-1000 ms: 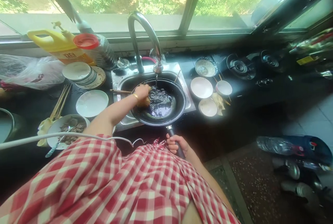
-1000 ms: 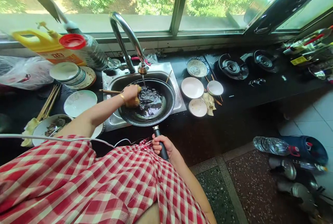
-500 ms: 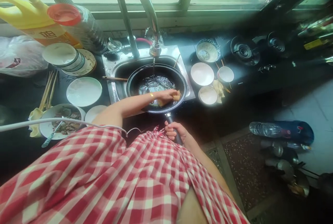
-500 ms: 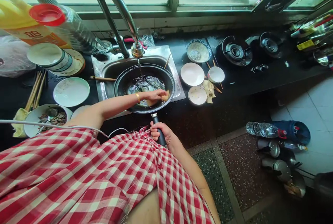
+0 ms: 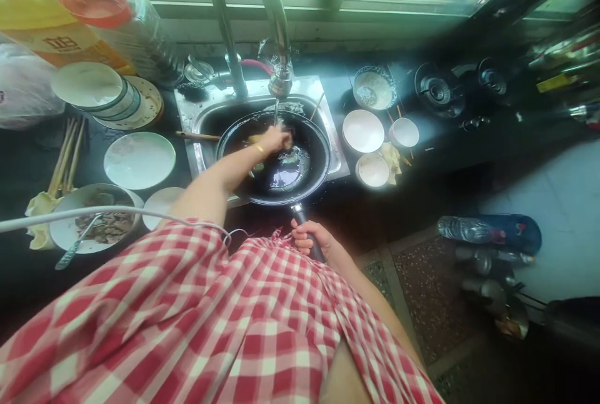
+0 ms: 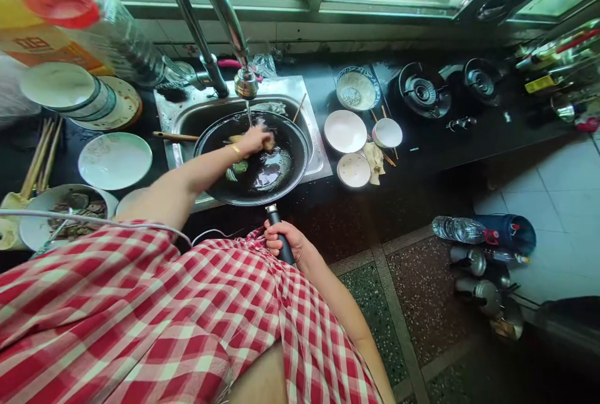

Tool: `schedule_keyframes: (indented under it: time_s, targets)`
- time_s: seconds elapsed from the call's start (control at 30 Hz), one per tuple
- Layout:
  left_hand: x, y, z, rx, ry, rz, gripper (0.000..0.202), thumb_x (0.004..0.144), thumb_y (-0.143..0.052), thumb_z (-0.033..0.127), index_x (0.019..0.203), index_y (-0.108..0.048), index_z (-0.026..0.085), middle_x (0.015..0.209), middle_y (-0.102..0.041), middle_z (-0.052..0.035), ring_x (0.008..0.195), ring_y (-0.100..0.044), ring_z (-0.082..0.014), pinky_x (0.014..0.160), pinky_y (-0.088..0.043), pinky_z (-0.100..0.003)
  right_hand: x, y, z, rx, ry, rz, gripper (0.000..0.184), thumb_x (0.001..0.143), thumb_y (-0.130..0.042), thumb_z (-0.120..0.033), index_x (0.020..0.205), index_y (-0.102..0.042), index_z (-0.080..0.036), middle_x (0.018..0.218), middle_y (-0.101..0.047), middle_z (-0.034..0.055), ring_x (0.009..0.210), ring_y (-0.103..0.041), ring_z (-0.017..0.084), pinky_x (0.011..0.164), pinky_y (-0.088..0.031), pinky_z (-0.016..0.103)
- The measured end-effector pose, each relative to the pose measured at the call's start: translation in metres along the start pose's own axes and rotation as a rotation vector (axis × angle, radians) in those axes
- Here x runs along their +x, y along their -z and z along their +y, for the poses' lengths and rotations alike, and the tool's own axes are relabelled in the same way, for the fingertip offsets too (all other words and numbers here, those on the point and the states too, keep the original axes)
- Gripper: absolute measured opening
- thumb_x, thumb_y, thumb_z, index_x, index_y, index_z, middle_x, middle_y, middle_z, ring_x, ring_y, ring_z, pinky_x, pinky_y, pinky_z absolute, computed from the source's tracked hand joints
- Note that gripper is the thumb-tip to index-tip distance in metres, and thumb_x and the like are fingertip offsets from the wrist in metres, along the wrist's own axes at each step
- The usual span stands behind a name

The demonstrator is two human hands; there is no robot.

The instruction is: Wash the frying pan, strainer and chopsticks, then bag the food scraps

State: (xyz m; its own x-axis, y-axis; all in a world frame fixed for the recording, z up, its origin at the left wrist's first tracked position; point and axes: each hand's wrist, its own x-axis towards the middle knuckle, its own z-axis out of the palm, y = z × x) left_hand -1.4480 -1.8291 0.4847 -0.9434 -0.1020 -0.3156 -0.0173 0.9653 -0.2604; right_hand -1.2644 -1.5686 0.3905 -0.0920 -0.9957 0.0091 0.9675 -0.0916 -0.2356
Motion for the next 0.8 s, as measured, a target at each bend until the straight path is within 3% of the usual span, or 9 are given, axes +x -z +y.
schedule_keyframes:
  time_s: [0.1, 0.2, 0.3, 0.4, 0.43, 0.5, 0.6, 0.7, 0.8]
  targets:
    - [0.009, -0.024, 0.057, -0.166, -0.097, 0.016, 0.042, 0.086, -0.047, 0.01, 0.124, -0.064, 0.017, 0.12, -0.055, -0.015, 0.108, -0.052, -0.025, 0.092, -0.043, -0.035, 0.0, -0.002, -0.002, 0.008, 0.013, 0.016, 0.021, 0.075, -0.058, -0.017, 0.085, -0.04, -0.021, 0.052, -0.038, -0.0117, 0.036, -0.028, 0.003, 0.036, -0.026, 0.015]
    - [-0.014, -0.044, 0.082, -0.374, -0.286, -0.104, 0.046, 0.078, -0.049, 0.007, 0.12, -0.062, 0.018, 0.114, -0.059, -0.0098, 0.104, -0.055, -0.0217, 0.092, -0.044, -0.031, 0.002, -0.005, -0.004, 0.03, 0.03, 0.048, 0.023, 0.073, -0.058, -0.016, 0.085, -0.039, -0.021, 0.052, -0.037, -0.0125, 0.035, -0.027, 0.003, 0.036, -0.029, 0.016]
    - [-0.055, -0.049, 0.055, -0.573, -0.416, -0.409, 0.041, 0.073, -0.051, 0.011, 0.112, -0.063, 0.02, 0.102, -0.065, -0.0041, 0.093, -0.059, -0.0192, 0.084, -0.047, -0.028, 0.002, -0.006, -0.004, 0.056, 0.041, 0.051, 0.025, 0.071, -0.06, -0.016, 0.086, -0.04, -0.021, 0.052, -0.037, -0.0129, 0.035, -0.026, 0.003, 0.036, -0.029, 0.015]
    - [-0.082, -0.034, -0.004, -0.487, -0.284, -0.715, 0.032, 0.066, -0.059, 0.013, 0.096, -0.07, 0.02, 0.086, -0.068, -0.0033, 0.08, -0.061, -0.0205, 0.077, -0.047, -0.032, 0.001, -0.006, -0.002, 0.069, 0.052, 0.047, 0.025, 0.071, -0.059, -0.015, 0.088, -0.041, -0.021, 0.052, -0.037, -0.013, 0.035, -0.026, 0.003, 0.036, -0.028, 0.015]
    - [-0.084, -0.025, -0.024, -0.382, -0.186, -0.701, 0.026, 0.065, -0.06, 0.013, 0.088, -0.071, 0.018, 0.081, -0.067, -0.0046, 0.078, -0.061, -0.0221, 0.078, -0.047, -0.035, 0.001, -0.006, -0.001, 0.07, 0.051, 0.047, 0.025, 0.071, -0.059, -0.015, 0.088, -0.041, -0.021, 0.053, -0.037, -0.0129, 0.035, -0.026, 0.003, 0.036, -0.028, 0.015]
    - [-0.076, -0.009, -0.054, -0.15, -0.04, -0.469, 0.015, 0.065, -0.065, 0.012, 0.078, -0.072, 0.015, 0.083, -0.066, -0.0096, 0.088, -0.062, -0.0271, 0.086, -0.045, -0.041, 0.002, -0.007, 0.0, 0.069, 0.045, 0.044, 0.024, 0.072, -0.059, -0.016, 0.087, -0.041, -0.021, 0.053, -0.037, -0.0127, 0.036, -0.027, 0.003, 0.036, -0.029, 0.015]
    - [-0.043, 0.002, -0.059, -0.023, 0.023, -0.116, 0.021, 0.076, -0.062, 0.012, 0.093, -0.074, 0.011, 0.108, -0.063, -0.019, 0.116, -0.052, -0.0329, 0.101, -0.037, -0.047, 0.003, -0.009, -0.001, 0.062, 0.031, 0.037, 0.024, 0.073, -0.059, -0.016, 0.086, -0.04, -0.021, 0.054, -0.038, -0.0127, 0.036, -0.028, 0.002, 0.037, -0.029, 0.015]
    - [-0.007, -0.007, -0.019, -0.06, 0.025, 0.024, 0.036, 0.085, -0.052, 0.01, 0.118, -0.067, 0.008, 0.124, -0.057, -0.0224, 0.124, -0.046, -0.0314, 0.105, -0.033, -0.047, 0.004, -0.011, -0.003, 0.059, 0.019, 0.048, 0.026, 0.071, -0.061, -0.016, 0.085, -0.04, -0.021, 0.053, -0.039, -0.0126, 0.036, -0.028, 0.002, 0.037, -0.03, 0.015]
    - [0.009, -0.022, 0.043, -0.2, 0.01, 0.013, 0.043, 0.088, -0.049, 0.012, 0.129, -0.061, 0.014, 0.128, -0.055, -0.0187, 0.113, -0.053, -0.0273, 0.097, -0.041, -0.041, 0.003, -0.013, -0.006, 0.06, 0.031, 0.088, 0.027, 0.069, -0.062, -0.016, 0.084, -0.04, -0.021, 0.052, -0.038, -0.0128, 0.036, -0.027, 0.002, 0.036, -0.03, 0.015]
